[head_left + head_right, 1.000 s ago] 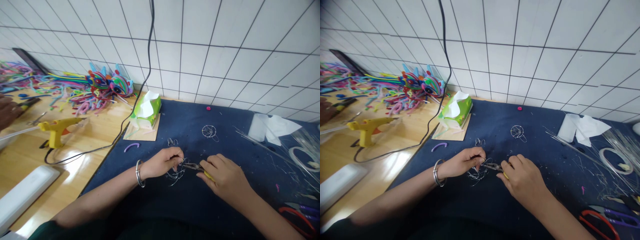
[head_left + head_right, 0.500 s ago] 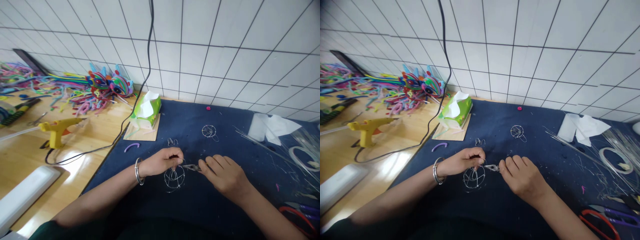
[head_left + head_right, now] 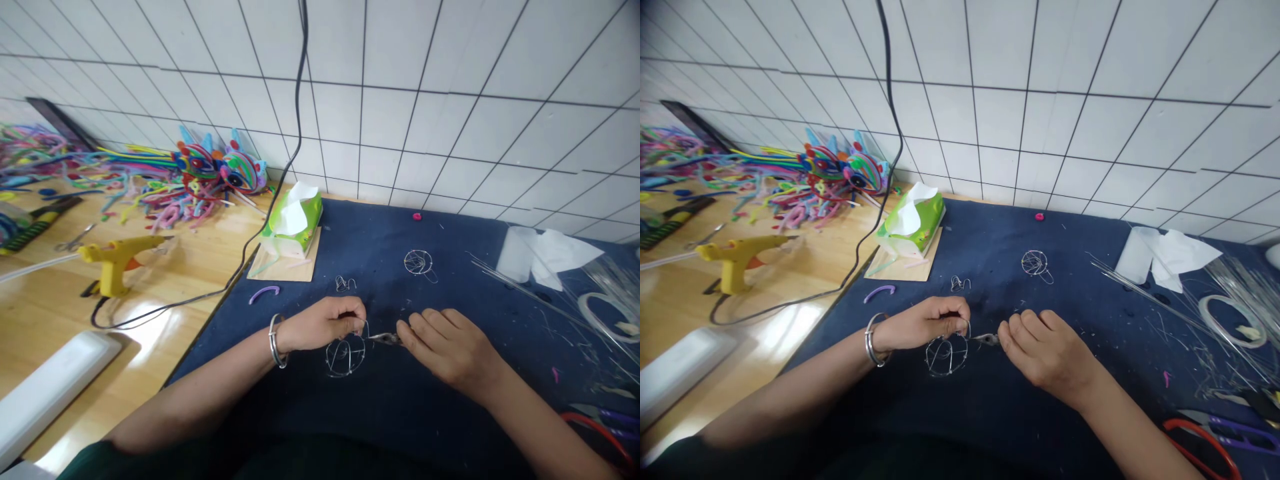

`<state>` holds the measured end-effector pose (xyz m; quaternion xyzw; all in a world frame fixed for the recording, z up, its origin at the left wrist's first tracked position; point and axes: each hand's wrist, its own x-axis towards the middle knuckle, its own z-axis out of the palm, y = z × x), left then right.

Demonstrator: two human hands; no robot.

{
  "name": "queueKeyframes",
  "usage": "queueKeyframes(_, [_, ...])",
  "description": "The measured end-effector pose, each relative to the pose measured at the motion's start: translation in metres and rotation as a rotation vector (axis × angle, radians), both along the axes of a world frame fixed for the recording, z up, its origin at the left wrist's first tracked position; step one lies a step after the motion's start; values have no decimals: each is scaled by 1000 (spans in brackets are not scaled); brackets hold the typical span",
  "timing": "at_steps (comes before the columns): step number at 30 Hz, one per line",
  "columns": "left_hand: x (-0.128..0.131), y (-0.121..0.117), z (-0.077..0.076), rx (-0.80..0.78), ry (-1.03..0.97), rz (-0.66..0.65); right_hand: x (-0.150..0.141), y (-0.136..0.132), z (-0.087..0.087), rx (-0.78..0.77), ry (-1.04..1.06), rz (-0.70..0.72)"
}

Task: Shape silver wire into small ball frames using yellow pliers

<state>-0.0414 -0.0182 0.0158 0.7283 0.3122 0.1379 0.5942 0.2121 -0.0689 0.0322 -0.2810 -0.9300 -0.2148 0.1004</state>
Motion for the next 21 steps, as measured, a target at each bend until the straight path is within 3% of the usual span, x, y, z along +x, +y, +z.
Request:
queueKeyframes(12, [1,-1,1,-3,-25,44,-12,-1,-2,-532,283,-274])
queueKeyframes(21, [4,-3,-1,72,-1,90,-22,-11,-6,-535,337,-345])
